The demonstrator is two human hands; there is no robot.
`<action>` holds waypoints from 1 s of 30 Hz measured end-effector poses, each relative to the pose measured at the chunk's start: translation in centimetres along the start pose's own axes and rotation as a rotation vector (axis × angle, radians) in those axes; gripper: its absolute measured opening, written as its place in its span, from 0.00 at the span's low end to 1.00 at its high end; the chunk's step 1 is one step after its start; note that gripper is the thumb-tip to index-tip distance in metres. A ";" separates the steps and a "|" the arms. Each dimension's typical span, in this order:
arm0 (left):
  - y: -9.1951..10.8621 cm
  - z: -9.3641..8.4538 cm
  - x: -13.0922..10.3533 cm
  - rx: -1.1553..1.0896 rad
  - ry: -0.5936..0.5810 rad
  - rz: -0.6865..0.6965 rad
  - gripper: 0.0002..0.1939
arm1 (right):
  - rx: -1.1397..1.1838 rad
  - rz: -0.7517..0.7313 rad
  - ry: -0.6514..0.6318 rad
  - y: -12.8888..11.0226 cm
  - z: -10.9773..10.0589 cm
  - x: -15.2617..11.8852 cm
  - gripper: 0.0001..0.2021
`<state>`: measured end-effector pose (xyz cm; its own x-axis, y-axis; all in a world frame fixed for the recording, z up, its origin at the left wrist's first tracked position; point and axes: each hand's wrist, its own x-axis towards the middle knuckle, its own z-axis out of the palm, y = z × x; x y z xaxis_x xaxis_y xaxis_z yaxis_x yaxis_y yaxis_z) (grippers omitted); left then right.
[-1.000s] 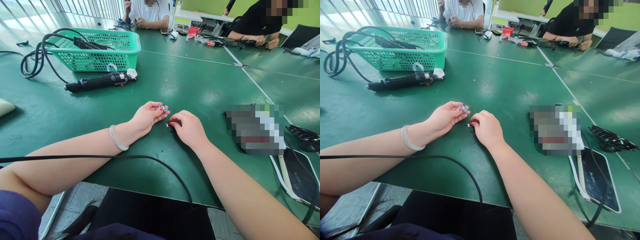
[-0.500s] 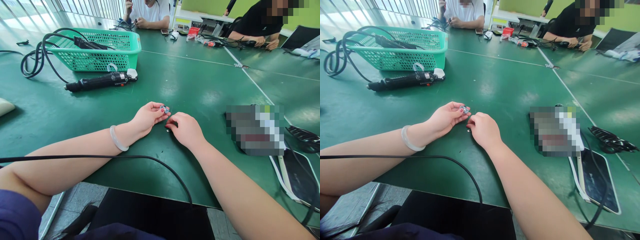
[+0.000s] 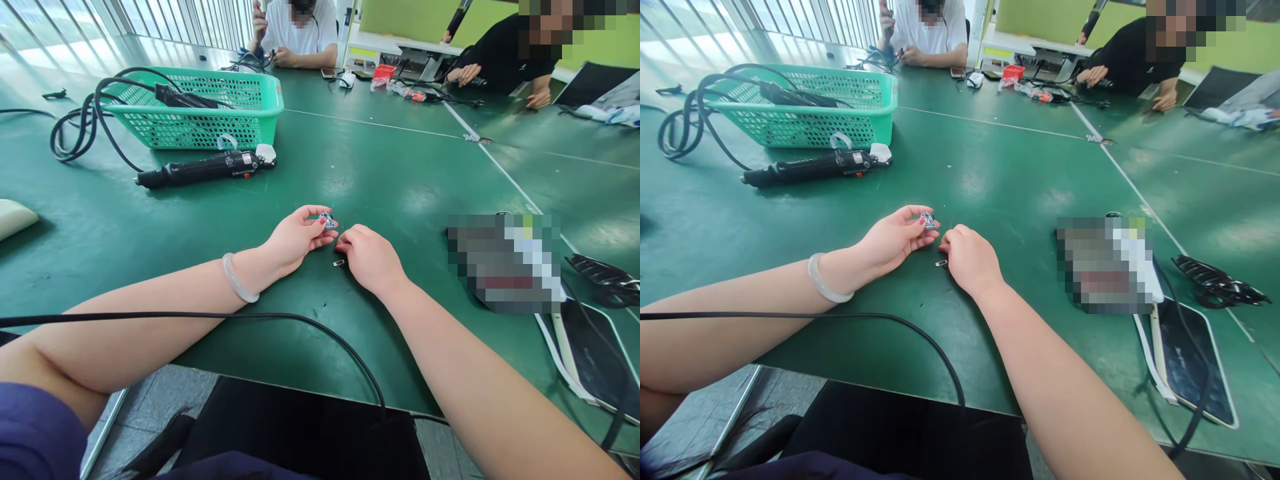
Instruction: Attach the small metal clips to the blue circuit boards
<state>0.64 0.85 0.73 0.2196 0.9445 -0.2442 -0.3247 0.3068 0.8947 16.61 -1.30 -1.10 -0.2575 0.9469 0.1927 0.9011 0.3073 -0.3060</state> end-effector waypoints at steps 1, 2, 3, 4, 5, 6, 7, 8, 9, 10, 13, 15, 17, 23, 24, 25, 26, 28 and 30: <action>0.1 0.0 0.0 -0.002 0.003 -0.002 0.06 | 0.041 0.014 0.007 0.0 -0.2 0.0 0.11; 0.1 0.0 -0.1 -0.004 0.005 -0.003 0.06 | 0.079 0.026 0.012 0.1 -0.4 -0.1 0.10; 0.1 0.0 -0.1 -0.004 0.006 -0.003 0.06 | 0.111 0.036 0.013 0.0 -0.5 -0.1 0.08; 0.1 0.0 0.0 -0.004 0.005 0.000 0.06 | 0.131 0.044 0.009 0.0 -0.6 -0.1 0.06; 0.1 0.0 0.0 -0.003 0.002 0.003 0.06 | 0.138 0.050 0.000 0.0 -0.7 -0.2 0.05; 0.0 -0.1 0.1 -0.001 -0.002 0.005 0.06 | 0.133 0.055 -0.009 -0.1 -0.7 -0.2 0.04; 0.0 -0.1 0.1 0.001 -0.006 0.008 0.06 | 0.120 0.060 -0.017 -0.1 -0.7 -0.2 0.04; -0.1 -0.2 0.1 0.003 -0.011 0.009 0.06 | 0.107 0.062 -0.021 -0.1 -0.6 -0.2 0.04; -0.1 -0.2 0.2 0.005 -0.015 0.009 0.06 | 0.102 0.063 -0.021 -0.1 -0.5 -0.2 0.05; -0.1 -0.2 0.2 0.005 -0.016 0.009 0.06 | 0.103 0.062 -0.017 0.0 -0.4 -0.1 0.06; -0.1 -0.2 0.1 0.007 -0.016 0.003 0.06 | 0.154 0.044 0.013 0.5 -0.4 -0.2 0.10; 0.0 -0.1 0.0 0.009 -0.019 -0.003 0.06 | 0.194 0.042 0.040 1.0 -0.6 -0.3 0.12; 0.0 -0.1 0.0 0.012 -0.025 -0.006 0.05 | 0.219 0.061 0.037 1.3 -0.8 -0.4 0.09; -0.2 -0.3 0.3 0.023 -0.051 0.006 0.05 | 0.175 0.067 -0.021 1.3 -1.0 -0.4 0.07; -0.3 -0.3 0.3 0.030 -0.055 0.010 0.05 | 0.165 0.059 -0.023 1.2 -1.0 -0.4 0.08; -0.3 -0.4 0.3 0.041 -0.064 0.014 0.06 | 0.159 0.051 -0.024 1.2 -0.9 -0.4 0.08; -0.3 -0.4 0.3 0.056 -0.077 0.017 0.06 | 0.155 0.046 -0.021 1.2 -0.9 -0.3 0.09; -0.3 -0.4 0.2 0.099 -0.113 0.015 0.06 | 0.164 0.044 0.003 1.2 -1.0 -0.4 0.09; -0.3 -0.3 0.1 0.145 -0.149 0.008 0.07 | 0.195 0.044 0.059 1.2 -1.3 -0.6 0.08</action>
<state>0.47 0.86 0.37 0.3550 0.9157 -0.1881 -0.1940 0.2690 0.9434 18.30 -1.58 -0.41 -0.1935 0.9544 0.2274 0.8252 0.2837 -0.4885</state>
